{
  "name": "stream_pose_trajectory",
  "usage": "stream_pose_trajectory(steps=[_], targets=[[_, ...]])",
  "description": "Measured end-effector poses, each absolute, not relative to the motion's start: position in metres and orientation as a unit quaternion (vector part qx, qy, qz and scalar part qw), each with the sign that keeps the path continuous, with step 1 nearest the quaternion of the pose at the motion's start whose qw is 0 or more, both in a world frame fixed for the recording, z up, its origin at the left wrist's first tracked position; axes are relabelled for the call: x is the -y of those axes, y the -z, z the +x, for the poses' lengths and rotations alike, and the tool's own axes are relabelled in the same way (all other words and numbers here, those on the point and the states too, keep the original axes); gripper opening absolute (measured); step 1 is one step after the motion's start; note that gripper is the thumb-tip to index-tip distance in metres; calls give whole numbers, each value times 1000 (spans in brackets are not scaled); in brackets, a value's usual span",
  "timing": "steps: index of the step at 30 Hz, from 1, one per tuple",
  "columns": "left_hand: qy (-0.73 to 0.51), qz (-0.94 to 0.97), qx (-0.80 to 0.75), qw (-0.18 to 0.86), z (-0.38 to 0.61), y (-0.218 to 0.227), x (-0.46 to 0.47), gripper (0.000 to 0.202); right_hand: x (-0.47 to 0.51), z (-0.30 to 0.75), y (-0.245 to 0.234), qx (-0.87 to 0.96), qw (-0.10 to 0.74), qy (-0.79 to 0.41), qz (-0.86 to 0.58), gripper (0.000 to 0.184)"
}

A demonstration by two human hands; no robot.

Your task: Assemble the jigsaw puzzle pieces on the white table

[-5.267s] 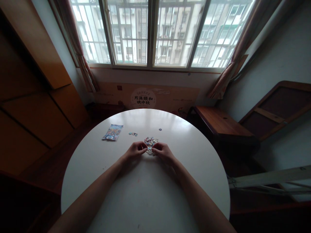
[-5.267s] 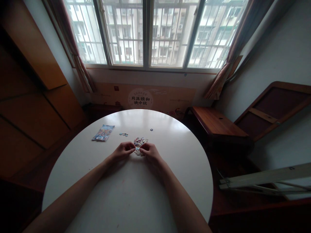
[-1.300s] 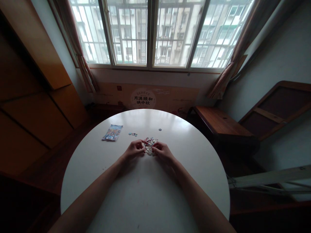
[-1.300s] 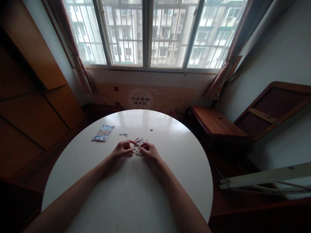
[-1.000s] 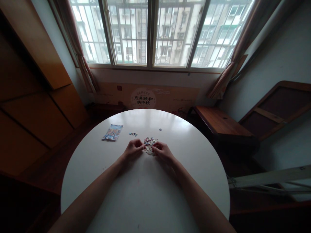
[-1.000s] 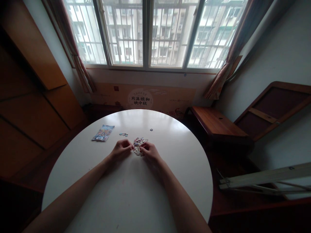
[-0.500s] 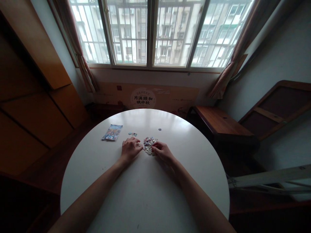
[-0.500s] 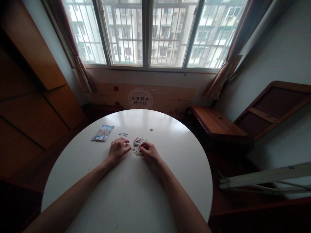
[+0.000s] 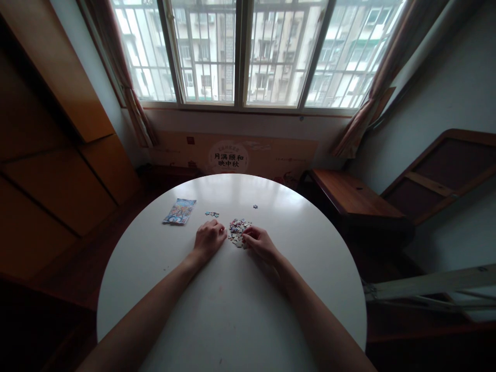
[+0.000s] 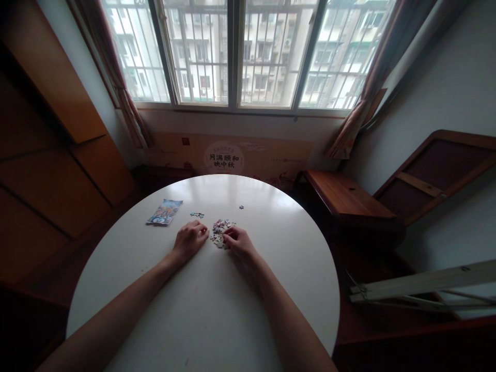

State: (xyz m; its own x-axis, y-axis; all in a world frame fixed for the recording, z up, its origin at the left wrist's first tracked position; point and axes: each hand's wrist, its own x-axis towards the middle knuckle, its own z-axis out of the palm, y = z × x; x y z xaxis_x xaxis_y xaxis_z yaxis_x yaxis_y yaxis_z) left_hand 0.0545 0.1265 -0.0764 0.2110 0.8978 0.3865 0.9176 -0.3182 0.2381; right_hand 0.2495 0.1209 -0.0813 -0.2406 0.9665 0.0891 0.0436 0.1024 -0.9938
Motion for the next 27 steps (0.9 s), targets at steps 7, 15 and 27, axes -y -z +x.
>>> stream_pose_trajectory(steps=[7, 15, 27], targets=[[269, -722, 638, -20, 49, 79, -130, 24, -119, 250, 80, 591, 443, -522, -427, 28], [353, -657, 662, -77, 39, 85, -143, 19, -120, 249, 80, 584, 442, -531, -427, 27], [280, -718, 638, -12, 44, 82, -134, 13, -120, 249, 81, 589, 444, -521, -430, 26]])
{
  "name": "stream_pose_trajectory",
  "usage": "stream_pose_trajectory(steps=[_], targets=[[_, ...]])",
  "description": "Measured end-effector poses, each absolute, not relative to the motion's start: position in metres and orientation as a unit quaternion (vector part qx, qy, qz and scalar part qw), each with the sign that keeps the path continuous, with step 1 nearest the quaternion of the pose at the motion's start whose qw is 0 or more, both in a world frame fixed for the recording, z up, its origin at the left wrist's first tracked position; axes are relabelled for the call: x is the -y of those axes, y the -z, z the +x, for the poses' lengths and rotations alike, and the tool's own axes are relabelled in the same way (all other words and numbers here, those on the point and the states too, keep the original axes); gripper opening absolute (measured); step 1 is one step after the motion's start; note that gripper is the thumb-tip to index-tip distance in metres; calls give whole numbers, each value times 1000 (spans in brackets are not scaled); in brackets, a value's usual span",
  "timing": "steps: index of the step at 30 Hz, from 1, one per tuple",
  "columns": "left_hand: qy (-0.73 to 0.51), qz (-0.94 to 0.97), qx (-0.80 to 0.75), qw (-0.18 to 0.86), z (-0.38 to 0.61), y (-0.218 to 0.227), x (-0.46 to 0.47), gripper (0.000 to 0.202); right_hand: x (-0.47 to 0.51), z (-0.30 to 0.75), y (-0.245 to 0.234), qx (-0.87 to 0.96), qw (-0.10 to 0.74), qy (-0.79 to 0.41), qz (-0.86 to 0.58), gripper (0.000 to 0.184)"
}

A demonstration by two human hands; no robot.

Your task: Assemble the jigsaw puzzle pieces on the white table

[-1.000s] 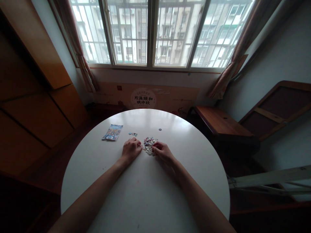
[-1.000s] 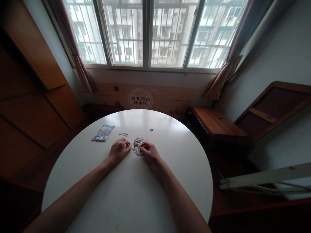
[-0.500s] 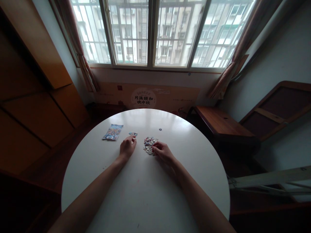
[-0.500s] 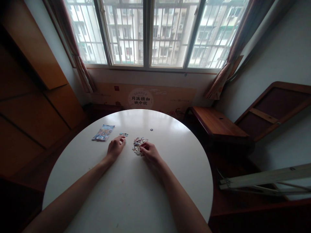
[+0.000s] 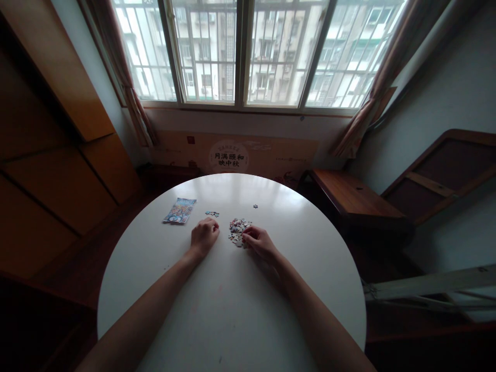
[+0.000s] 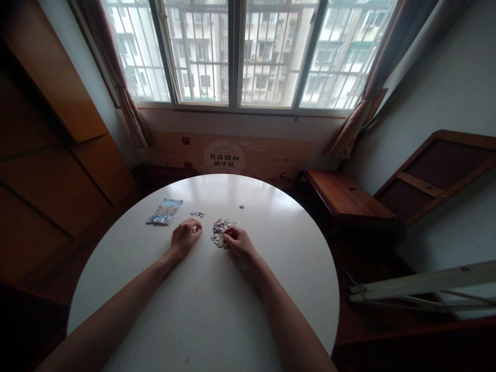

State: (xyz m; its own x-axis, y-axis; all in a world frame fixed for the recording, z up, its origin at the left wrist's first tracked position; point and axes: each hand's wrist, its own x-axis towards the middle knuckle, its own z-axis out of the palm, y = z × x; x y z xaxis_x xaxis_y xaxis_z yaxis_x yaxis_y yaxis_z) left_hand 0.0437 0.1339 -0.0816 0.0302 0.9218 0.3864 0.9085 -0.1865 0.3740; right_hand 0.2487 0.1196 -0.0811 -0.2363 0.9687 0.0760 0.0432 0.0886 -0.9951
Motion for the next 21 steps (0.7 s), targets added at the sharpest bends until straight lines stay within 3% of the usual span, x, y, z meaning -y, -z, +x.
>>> stream_pose_trajectory(steps=[7, 21], targets=[[-274, 739, -616, -6, 45, 82, -132, 14, -120, 249, 82, 594, 443, -519, -427, 27], [-299, 730, -610, 73, 31, 81, -141, 18, -120, 248, 81, 585, 442, -526, -430, 29]])
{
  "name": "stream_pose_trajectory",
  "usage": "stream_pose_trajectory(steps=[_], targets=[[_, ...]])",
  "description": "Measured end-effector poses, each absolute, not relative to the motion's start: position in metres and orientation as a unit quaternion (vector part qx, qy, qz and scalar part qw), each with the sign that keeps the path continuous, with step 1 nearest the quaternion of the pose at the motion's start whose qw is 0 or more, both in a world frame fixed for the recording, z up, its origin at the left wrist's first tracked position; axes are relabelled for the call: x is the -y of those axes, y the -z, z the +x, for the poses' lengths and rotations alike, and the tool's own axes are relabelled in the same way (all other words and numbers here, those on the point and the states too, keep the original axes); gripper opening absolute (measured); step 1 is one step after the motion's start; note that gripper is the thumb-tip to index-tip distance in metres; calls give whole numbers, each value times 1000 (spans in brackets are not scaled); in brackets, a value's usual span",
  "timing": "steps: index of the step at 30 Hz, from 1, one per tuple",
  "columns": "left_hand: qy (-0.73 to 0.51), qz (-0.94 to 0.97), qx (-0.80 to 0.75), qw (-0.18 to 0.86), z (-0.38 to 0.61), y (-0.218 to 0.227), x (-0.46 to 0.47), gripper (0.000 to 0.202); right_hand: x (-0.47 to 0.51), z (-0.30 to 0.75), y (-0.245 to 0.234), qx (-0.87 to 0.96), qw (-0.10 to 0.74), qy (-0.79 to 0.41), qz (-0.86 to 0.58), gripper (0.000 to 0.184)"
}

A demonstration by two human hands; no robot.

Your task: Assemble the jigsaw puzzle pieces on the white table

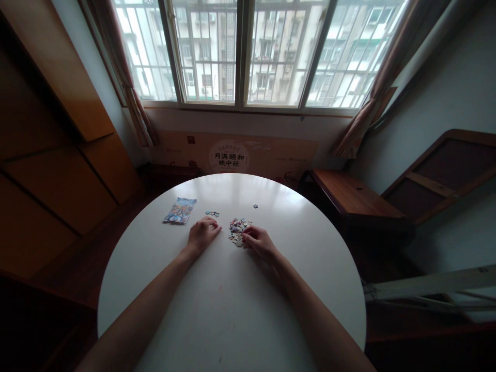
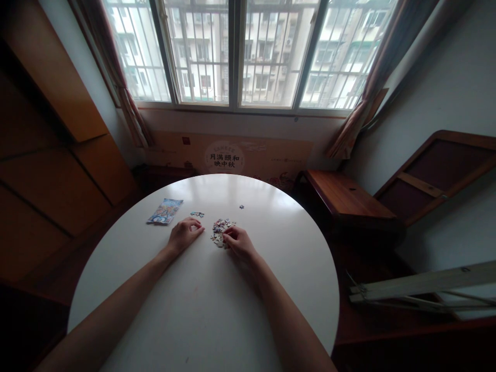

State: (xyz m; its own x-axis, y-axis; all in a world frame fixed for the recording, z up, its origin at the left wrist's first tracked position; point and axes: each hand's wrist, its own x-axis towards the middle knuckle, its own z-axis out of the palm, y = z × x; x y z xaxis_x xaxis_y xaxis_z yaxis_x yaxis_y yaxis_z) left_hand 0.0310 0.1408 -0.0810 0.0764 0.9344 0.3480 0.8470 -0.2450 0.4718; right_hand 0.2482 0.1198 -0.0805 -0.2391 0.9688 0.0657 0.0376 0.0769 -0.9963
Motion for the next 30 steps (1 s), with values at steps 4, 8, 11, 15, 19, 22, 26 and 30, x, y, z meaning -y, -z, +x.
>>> stream_pose_trajectory(steps=[4, 8, 11, 15, 19, 22, 26, 30], targets=[[-302, 761, -564, 109, 31, 80, -141, 18, -120, 249, 81, 589, 441, -524, -429, 28], [-299, 786, -520, 150, 28, 81, -144, 17, -120, 249, 81, 587, 444, -525, -428, 28], [-310, 784, -513, 163, 27, 84, -147, 17, -120, 248, 81, 585, 444, -525, -430, 27], [-312, 775, -532, 137, 28, 85, -147, 13, -120, 249, 82, 588, 445, -524, -427, 28], [-291, 788, -535, 88, 31, 82, -142, 13, -121, 250, 85, 589, 447, -524, -423, 28], [-283, 792, -537, 58, 34, 79, -138, 15, -122, 250, 85, 588, 446, -523, -426, 27], [-296, 806, -513, -7, 37, 77, -135, 21, -121, 250, 84, 588, 444, -521, -432, 26], [-283, 830, -477, -61, 40, 77, -133, 25, -119, 249, 83, 587, 442, -522, -433, 26]])
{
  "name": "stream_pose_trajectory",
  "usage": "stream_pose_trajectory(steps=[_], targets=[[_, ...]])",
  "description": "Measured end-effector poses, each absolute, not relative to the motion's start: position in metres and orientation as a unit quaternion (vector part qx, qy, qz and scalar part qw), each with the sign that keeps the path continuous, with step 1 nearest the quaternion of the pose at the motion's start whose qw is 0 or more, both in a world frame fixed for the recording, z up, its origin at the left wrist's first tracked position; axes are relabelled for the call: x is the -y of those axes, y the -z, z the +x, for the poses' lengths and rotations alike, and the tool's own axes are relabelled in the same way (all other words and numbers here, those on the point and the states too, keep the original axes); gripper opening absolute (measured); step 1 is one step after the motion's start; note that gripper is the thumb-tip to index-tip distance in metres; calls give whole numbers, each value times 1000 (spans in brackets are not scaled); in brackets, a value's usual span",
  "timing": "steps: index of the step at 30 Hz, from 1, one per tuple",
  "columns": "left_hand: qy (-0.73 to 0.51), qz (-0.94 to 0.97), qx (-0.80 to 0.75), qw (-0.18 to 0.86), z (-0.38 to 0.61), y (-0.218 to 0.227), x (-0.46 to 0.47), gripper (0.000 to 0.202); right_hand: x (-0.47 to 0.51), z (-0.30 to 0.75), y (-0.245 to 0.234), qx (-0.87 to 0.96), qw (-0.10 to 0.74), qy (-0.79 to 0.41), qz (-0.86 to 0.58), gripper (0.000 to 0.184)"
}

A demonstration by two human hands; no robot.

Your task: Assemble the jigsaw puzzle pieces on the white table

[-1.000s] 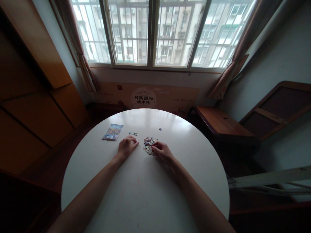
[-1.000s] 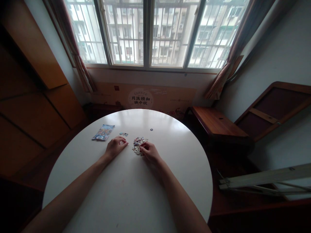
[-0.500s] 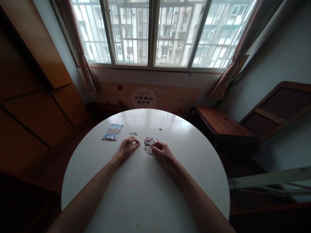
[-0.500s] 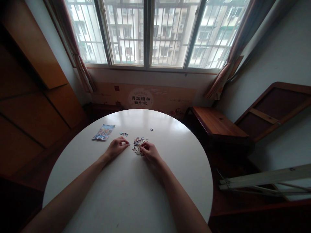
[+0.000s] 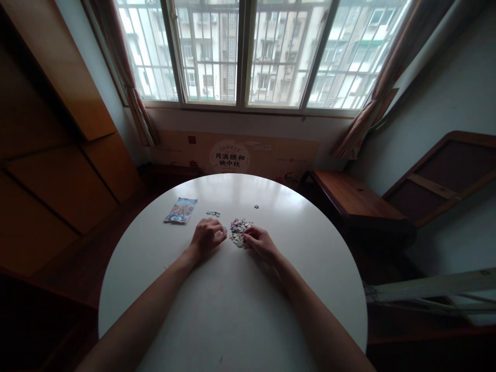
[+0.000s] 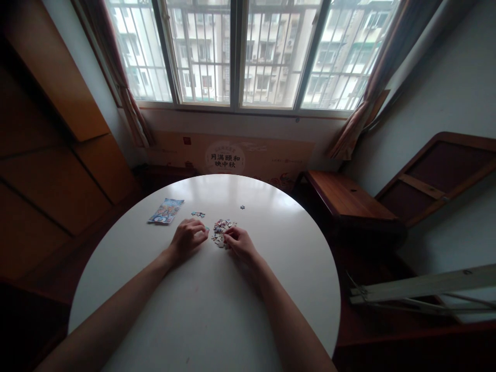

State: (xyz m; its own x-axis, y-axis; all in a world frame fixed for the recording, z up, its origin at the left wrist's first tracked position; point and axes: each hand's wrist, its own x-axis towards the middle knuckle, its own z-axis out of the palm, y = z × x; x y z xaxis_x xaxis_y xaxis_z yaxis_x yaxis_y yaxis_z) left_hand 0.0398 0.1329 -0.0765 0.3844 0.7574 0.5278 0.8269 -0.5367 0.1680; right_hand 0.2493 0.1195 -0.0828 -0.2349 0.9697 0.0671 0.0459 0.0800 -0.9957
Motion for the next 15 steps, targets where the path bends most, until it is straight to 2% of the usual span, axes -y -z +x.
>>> stream_pose_trajectory(steps=[8, 12, 15], targets=[[235, -851, 468, 44, 46, 70, -127, 27, -120, 249, 83, 590, 442, -524, -427, 26], [239, -848, 473, 30, 49, 71, -126, 20, -121, 250, 86, 589, 444, -525, -425, 28], [245, -840, 483, 24, 51, 71, -125, 23, -122, 250, 87, 594, 444, -520, -424, 28]])
